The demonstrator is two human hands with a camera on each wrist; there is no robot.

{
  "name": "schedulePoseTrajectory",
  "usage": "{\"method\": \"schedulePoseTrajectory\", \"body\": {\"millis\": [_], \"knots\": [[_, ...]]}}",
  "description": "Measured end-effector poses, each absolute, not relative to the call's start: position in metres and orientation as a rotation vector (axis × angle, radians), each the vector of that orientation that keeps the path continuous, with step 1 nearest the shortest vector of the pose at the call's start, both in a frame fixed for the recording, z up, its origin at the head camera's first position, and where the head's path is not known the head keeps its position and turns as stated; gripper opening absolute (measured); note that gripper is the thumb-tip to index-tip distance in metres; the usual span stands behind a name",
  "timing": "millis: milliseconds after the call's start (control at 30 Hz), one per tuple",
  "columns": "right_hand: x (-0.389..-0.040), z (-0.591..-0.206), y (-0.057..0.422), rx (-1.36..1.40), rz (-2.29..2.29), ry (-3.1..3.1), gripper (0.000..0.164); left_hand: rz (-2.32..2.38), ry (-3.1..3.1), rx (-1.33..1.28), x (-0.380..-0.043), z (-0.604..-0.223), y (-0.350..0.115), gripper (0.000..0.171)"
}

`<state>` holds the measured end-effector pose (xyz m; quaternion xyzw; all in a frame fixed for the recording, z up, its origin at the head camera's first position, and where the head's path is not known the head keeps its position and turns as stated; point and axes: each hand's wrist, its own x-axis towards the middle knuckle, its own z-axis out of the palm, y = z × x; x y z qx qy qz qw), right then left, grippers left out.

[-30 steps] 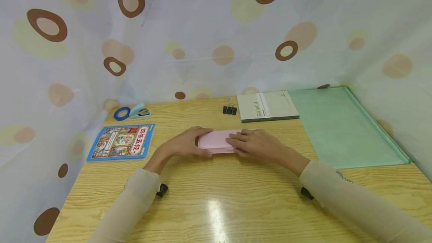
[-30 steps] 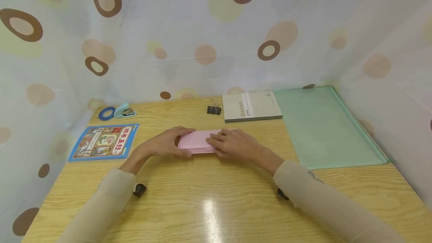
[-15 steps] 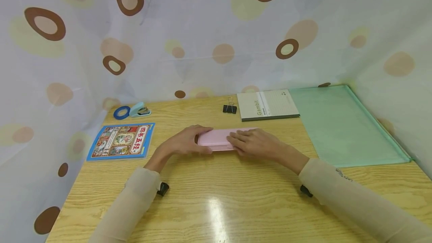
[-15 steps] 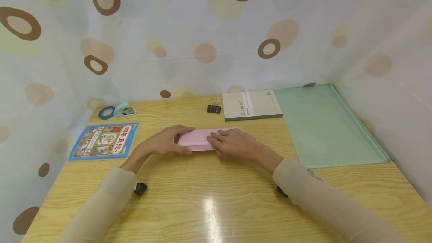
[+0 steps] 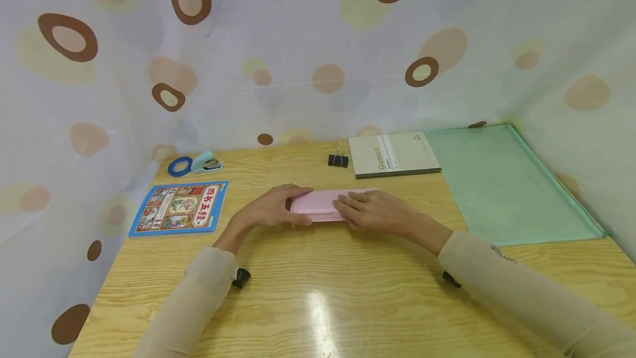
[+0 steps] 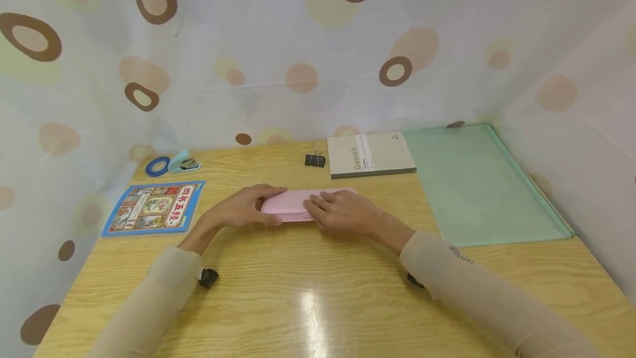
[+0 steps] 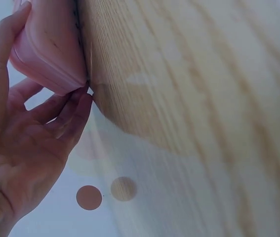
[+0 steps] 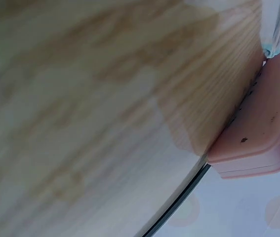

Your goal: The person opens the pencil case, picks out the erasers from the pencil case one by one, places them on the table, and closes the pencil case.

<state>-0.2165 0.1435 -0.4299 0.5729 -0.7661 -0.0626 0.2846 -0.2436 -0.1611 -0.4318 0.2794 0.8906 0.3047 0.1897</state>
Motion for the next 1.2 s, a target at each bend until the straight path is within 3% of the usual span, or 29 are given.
{"method": "schedulePoseTrajectory", "body": {"millis": [267,567,1200], "knots": [[-0.220,-0.424,0.151,1.499,0.107,-2.251,0.041,0.826,2.500,0.774,-0.244,-0.426,-0.159,0.083],[-0.232,-0.430,0.171,1.298,0.805,-2.810,0.052,0.779,2.503,0.765,-0.244,-0.425,-0.158,0.090],[-0.251,-0.418,0.192,1.063,1.514,-2.891,0.031,1.029,2.450,0.686,-0.236,-0.438,-0.155,0.120]]}}
